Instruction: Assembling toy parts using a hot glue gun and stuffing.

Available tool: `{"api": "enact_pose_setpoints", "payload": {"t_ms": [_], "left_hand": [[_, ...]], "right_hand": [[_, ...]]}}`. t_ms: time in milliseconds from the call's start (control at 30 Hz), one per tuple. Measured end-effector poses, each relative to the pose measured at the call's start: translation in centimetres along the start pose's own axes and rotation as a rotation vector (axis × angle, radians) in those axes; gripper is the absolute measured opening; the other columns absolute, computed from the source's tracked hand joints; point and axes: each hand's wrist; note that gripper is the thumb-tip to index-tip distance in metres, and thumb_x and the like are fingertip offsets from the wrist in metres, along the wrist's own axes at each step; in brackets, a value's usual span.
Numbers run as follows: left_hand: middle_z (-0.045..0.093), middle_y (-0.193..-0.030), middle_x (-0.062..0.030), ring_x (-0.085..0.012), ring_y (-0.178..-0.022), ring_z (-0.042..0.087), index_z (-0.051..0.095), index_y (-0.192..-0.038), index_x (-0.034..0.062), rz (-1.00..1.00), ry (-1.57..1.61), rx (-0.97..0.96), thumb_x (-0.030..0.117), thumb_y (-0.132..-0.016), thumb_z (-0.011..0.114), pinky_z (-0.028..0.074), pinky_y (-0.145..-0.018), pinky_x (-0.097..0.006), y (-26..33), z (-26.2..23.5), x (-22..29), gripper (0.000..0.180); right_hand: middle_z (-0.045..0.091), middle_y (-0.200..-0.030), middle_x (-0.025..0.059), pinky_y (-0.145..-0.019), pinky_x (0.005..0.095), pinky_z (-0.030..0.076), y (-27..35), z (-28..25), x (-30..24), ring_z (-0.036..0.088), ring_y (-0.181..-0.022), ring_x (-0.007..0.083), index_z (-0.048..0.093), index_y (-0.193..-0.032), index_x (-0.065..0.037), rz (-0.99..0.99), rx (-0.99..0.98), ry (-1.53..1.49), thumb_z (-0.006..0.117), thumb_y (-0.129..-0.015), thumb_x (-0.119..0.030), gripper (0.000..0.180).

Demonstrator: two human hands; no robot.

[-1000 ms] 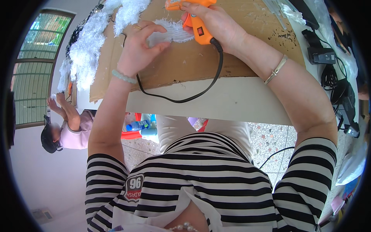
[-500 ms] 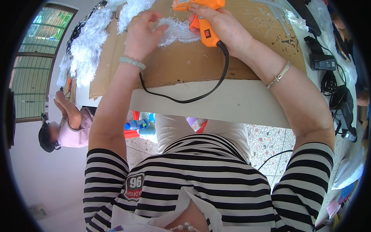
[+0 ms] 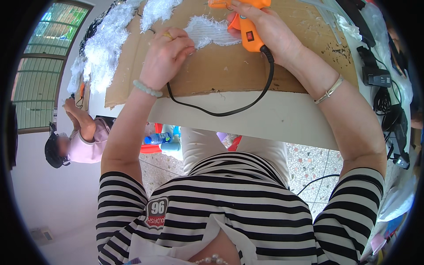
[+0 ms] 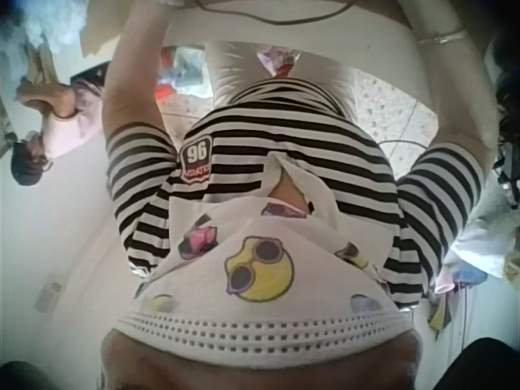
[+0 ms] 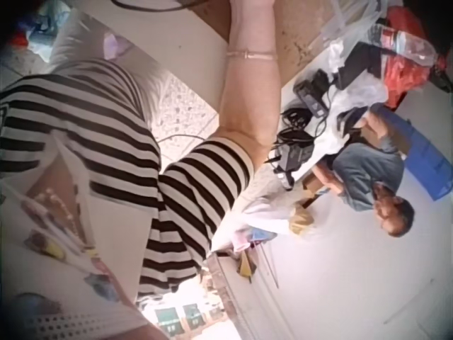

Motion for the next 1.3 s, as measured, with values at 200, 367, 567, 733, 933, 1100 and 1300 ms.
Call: {"api": "enact_pose_setpoints", "payload": {"t_ms": [200, 367, 567, 733, 933, 1100, 1300], "left_hand": [[0.060, -0.088, -0.0041, -0.0259, -0.094, 0.055, 0.063, -0.077, 0.0082, -0.016, 0.007, -0.061, 0.008, -0.073, 0.066, 0.042, -0.083, -0.040, -1.8, 1.7, -0.8, 0.004], [0.061, -0.086, -0.0068, -0.0271, -0.088, 0.056, 0.064, -0.077, 0.0070, -0.019, 0.024, 0.053, 0.010, -0.075, 0.066, 0.045, -0.078, -0.039, -2.8, 2.3, -1.8, 0.004], [0.062, -0.077, -0.0111, -0.0296, -0.072, 0.059, 0.066, -0.080, 0.0036, -0.500, 0.199, 0.113, 0.014, -0.078, 0.065, 0.047, -0.068, -0.037, 0.0, -0.6, -4.4, 0.011], [0.064, -0.078, -0.0095, -0.0269, -0.072, 0.059, 0.067, -0.082, 0.0028, -0.380, 0.179, -0.108, 0.015, -0.078, 0.065, 0.047, -0.071, -0.035, 1.4, -0.4, -2.4, 0.013], [0.064, -0.076, -0.0066, -0.0263, -0.079, 0.059, 0.067, -0.080, 0.0044, -0.229, 0.019, -0.051, 0.007, -0.072, 0.064, 0.046, -0.073, -0.035, -0.3, 0.9, -1.4, 0.009], [0.063, -0.079, -0.0070, -0.0280, -0.085, 0.058, 0.067, -0.083, 0.0056, 0.057, -0.203, -0.092, 0.004, -0.067, 0.061, 0.047, -0.075, -0.037, -0.8, 0.8, -0.6, 0.017], [0.065, -0.088, -0.0101, -0.0270, -0.084, 0.059, 0.067, -0.091, 0.0062, -0.184, 0.143, -0.111, -0.002, -0.073, 0.053, 0.048, -0.074, -0.036, 0.0, -1.5, -2.1, 0.025]], "right_hand": [[0.059, -0.095, 0.0044, -0.072, 0.0237, 0.048, 0.0, 0.2, -0.1, 0.063, -0.083, 0.0149, 0.053, -0.108, -0.003, 0.022, -0.001, -0.004, 0.047, -0.094, -0.035, 0.035], [0.060, -0.096, 0.0045, -0.075, 0.0242, 0.048, 0.1, 0.4, -0.3, 0.062, -0.085, 0.0148, 0.052, -0.109, -0.003, 0.044, 0.011, -0.036, 0.047, -0.093, -0.034, 0.036], [0.060, -0.095, 0.0041, -0.075, 0.0243, 0.048, 0.0, 0.3, -0.4, 0.062, -0.085, 0.0141, 0.052, -0.109, -0.003, 0.056, -0.020, -0.012, 0.048, -0.093, -0.035, 0.037], [0.060, -0.093, 0.0038, -0.073, 0.0243, 0.048, -0.1, 0.0, -0.1, 0.062, -0.085, 0.0145, 0.054, -0.107, -0.003, 0.023, 0.005, -0.009, 0.048, -0.093, -0.036, 0.037], [0.060, -0.091, 0.0039, -0.071, 0.0236, 0.048, 0.1, 0.4, -0.3, 0.063, -0.082, 0.0150, 0.056, -0.102, -0.003, 0.040, -0.001, 0.003, 0.049, -0.093, -0.038, 0.037], [0.060, -0.090, 0.0042, -0.070, 0.0233, 0.047, 0.4, 0.6, -0.7, 0.062, -0.081, 0.0141, 0.057, -0.100, -0.003, 0.050, 0.017, -0.003, 0.048, -0.093, -0.038, 0.037], [0.060, -0.090, 0.0037, -0.070, 0.0231, 0.047, 0.3, 0.8, -0.6, 0.062, -0.081, 0.0131, 0.057, -0.101, -0.003, 0.022, 0.026, -0.024, 0.048, -0.093, -0.037, 0.036]]}}
Point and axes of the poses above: each hand's wrist, its own y-axis away from the middle knuckle, its own z-axis out of the palm, x = y × z
